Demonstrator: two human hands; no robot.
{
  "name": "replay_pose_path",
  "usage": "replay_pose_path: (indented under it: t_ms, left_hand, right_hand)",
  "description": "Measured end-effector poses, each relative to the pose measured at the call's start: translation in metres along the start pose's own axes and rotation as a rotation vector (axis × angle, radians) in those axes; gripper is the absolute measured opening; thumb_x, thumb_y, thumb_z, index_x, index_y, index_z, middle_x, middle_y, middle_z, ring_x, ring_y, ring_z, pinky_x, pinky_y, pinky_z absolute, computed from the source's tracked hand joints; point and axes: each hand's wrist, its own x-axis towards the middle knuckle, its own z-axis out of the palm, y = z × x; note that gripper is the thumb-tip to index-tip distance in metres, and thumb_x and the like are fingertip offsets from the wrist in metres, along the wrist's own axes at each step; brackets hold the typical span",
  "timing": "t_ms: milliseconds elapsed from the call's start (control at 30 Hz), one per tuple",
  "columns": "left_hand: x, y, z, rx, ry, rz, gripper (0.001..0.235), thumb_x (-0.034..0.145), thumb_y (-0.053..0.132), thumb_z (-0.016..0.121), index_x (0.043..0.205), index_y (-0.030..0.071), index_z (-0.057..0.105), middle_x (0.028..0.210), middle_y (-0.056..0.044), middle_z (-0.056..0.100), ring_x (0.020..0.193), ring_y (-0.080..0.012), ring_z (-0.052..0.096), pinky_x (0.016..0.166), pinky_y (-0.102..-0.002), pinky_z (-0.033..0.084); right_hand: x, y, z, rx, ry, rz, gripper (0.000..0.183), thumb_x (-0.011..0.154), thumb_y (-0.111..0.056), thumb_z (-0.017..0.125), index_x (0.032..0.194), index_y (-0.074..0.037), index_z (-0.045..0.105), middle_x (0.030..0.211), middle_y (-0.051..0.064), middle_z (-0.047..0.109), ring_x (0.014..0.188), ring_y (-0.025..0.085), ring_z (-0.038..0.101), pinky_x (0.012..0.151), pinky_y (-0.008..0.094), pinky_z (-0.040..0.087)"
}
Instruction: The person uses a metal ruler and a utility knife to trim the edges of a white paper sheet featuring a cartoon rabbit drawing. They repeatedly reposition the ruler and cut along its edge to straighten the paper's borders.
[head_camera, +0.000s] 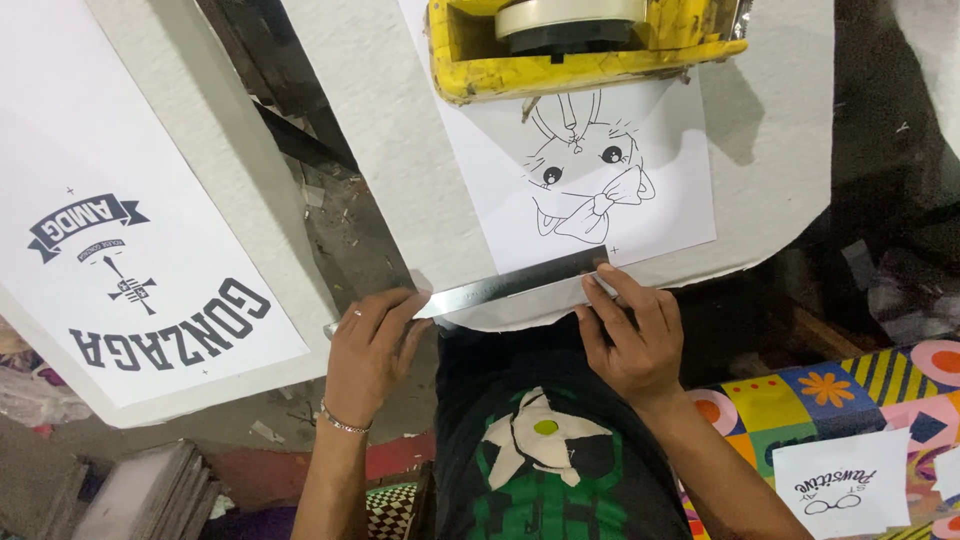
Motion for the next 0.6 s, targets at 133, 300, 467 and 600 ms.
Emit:
replay_pose_path:
  t_ms: [133,300,467,600]
  left_hand:
    - [-0.0015,-0.0019,0.0008,0.014,-0.025,0.012,0.031,0.084,0.013,0.083,0.113,0.014,0.073,0.097,-0.005,0.069,0.085,-0.0228,0.07,0.067,-0.035,0.056]
    - [-0.0011,-0.0007,-0.0016,0.051,-0.04,0.027,0.029,0.086,0.013,0.081,0.114,0.017,0.075,0.099,-0.004,0.07,0.087,-0.0221,0.07,0.067,-0.034,0.057]
    - [0.0002,0.0002,-0.0029,0.061,-0.033,0.05,0.03,0.087,0.011,0.079,0.116,0.018,0.077,0.096,-0.005,0.069,0.085,-0.0233,0.07,0.065,-0.034,0.055]
    - [0.0006,-0.0013,-0.0024,0.091,-0.038,0.072,0.031,0.085,0.012,0.081,0.115,0.019,0.077,0.096,-0.005,0.069,0.085,-0.0231,0.071,0.065,-0.033,0.055]
  right_hand:
    - [-0.0016,-0.001,0.0001,0.027,0.007,0.028,0.023,0.093,-0.015,0.077,0.113,-0.005,0.08,0.119,0.014,0.073,0.076,0.021,0.058,0.069,0.033,0.051]
    - [-0.0011,-0.0012,0.0011,0.029,0.009,0.028,0.022,0.094,-0.016,0.075,0.113,-0.004,0.08,0.12,0.014,0.073,0.076,0.02,0.058,0.07,0.032,0.051]
    - [0.0011,-0.0045,0.0006,0.035,0.013,0.049,0.024,0.094,-0.015,0.076,0.114,-0.002,0.079,0.12,0.015,0.072,0.076,0.021,0.057,0.07,0.033,0.051]
    - [-0.0027,-0.0022,0.0018,0.028,0.007,0.039,0.025,0.094,-0.017,0.076,0.115,-0.003,0.079,0.12,0.015,0.072,0.076,0.021,0.058,0.07,0.035,0.05]
